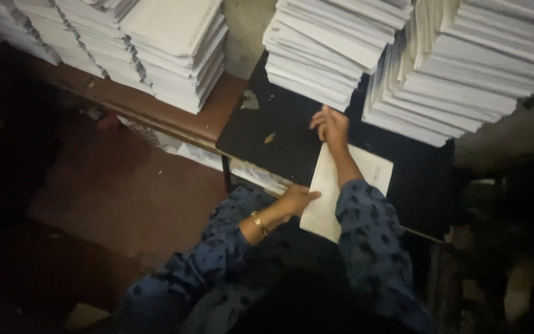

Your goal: Counting and inspecting stacks of printed paper by flipping through individual pages.

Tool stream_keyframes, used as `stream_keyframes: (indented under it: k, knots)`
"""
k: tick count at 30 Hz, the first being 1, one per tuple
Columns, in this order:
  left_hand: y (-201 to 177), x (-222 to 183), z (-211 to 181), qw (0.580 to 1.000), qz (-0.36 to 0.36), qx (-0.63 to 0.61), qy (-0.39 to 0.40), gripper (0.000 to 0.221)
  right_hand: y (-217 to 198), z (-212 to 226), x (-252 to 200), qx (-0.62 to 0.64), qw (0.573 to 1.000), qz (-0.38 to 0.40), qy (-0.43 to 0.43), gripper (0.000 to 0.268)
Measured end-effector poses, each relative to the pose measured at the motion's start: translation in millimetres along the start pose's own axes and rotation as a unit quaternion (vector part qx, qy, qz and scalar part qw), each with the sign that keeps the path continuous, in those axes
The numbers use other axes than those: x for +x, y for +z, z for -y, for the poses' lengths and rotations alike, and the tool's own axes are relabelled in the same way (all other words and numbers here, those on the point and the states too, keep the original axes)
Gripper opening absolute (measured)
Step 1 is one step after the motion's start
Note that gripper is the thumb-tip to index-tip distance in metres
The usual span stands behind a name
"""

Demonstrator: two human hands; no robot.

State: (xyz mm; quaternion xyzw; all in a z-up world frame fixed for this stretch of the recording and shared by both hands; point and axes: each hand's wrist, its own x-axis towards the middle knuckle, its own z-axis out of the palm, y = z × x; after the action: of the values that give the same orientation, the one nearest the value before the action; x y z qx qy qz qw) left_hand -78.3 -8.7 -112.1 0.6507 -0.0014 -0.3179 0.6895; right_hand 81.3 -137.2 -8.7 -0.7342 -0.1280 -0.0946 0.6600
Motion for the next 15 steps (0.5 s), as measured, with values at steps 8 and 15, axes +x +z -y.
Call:
stream_keyframes:
  k: [8, 15]
  knots:
    - [-5.3, -86.4, -75.6, 0.999, 0.002, 0.015, -0.036, 0.056, 15.6, 20.4, -9.9, -0.458, 0.860, 0.002, -0.225, 0.027]
    - [2.8, -46.0, -8.2, 0.994, 0.015, 0.106, -0.001, 0.054, 18.7, -21.2, -21.0, -0.531, 0.834, 0.016, -0.149, 0.017]
